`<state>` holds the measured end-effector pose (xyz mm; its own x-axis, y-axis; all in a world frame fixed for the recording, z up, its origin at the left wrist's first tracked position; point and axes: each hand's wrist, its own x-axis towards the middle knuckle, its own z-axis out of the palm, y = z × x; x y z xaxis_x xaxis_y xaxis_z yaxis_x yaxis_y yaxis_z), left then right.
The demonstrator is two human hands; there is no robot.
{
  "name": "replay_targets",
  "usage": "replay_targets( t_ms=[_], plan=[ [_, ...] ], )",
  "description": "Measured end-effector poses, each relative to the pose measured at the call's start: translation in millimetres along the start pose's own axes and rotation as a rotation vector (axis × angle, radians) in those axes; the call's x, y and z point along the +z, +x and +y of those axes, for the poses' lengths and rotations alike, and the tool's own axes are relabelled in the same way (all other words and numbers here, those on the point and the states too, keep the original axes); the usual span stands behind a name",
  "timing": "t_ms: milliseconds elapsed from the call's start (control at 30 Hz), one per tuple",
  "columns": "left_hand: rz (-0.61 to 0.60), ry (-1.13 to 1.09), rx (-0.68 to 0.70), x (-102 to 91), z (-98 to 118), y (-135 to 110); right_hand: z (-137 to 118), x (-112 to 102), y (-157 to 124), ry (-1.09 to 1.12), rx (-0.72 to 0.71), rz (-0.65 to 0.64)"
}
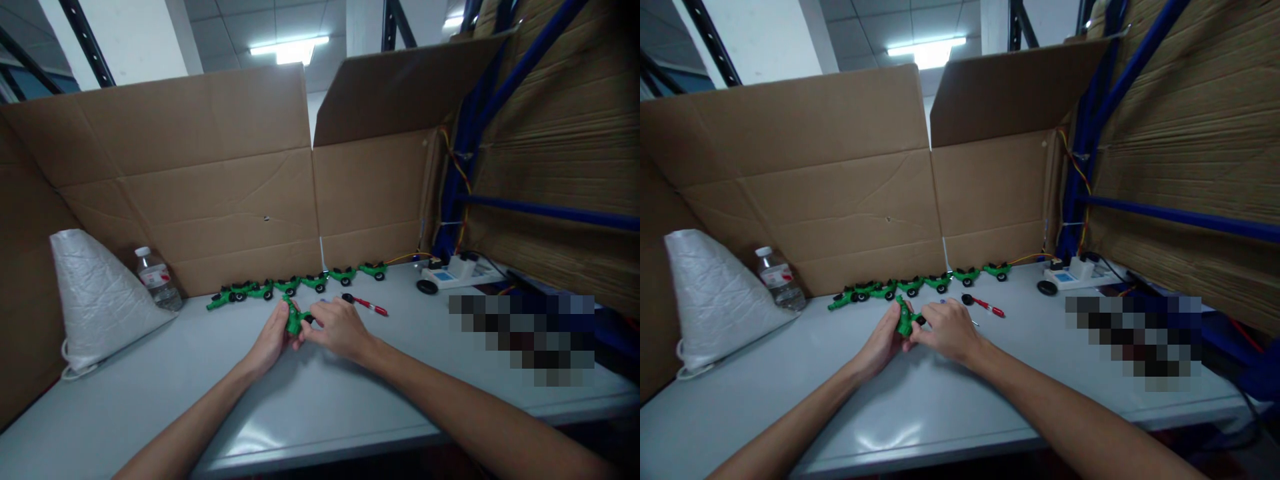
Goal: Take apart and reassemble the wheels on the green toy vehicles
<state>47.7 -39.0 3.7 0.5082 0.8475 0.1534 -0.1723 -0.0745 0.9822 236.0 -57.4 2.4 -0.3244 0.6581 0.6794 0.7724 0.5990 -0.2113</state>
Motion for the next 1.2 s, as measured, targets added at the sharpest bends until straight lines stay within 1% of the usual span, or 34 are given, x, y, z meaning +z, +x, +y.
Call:
replay_targets(
  t_ms=[100, 200, 267, 367, 533, 600, 633, 733, 800, 867, 933, 1067, 1200],
  plan=[
    [-0.011, -0.002, 0.019, 0.8, 3.3, -0.4, -3.9, -3.5, 2.3, 0.069, 0.157, -0.005],
    [0.007, 0.044, 0.049, 2.0, 7.0, -2.0, -5.3, -4.1, 3.7, 0.165, 0.245, 0.013],
    [0.011, 0.072, 0.065, 1.6, 8.4, -2.7, -5.3, -3.3, 3.9, 0.213, 0.258, 0.025],
    [0.000, 0.098, 0.066, -0.3, 8.9, -2.9, -5.6, -2.0, 3.2, 0.238, 0.237, 0.029],
    [-0.050, 0.046, -0.002, -3.4, 10.0, -2.4, -7.8, -0.3, 1.6, 0.202, 0.167, 0.010],
    [-0.054, 0.025, -0.043, -4.9, 11.8, -2.4, -7.3, -0.4, 1.4, 0.173, 0.108, 0.001],
    [-0.056, 0.022, -0.071, -6.1, 13.1, -2.5, -6.6, -1.0, 1.4, 0.149, 0.050, -0.012],
    [-0.098, 0.062, -0.192, -11.3, 18.5, -3.2, -4.9, -4.9, 1.2, 0.056, -0.189, -0.088],
    [-0.146, 0.109, -0.281, -15.6, 22.9, -3.9, -5.3, -8.0, 0.8, 0.004, -0.293, -0.152],
    [-0.181, 0.135, -0.357, -19.4, 27.1, -4.7, -7.3, -9.9, 0.1, -0.026, -0.323, -0.198],
    [-0.186, 0.140, -0.403, -21.9, 29.9, -5.4, -9.6, -10.0, -0.5, -0.044, -0.334, -0.211],
    [-0.160, 0.142, -0.407, -22.7, 29.8, -6.4, -10.2, -8.0, -0.8, -0.093, -0.404, -0.171],
    [-0.183, 0.113, -0.441, -19.5, 27.9, -8.4, -6.7, -8.0, -0.1, -0.133, -0.519, -0.100]
  ],
)
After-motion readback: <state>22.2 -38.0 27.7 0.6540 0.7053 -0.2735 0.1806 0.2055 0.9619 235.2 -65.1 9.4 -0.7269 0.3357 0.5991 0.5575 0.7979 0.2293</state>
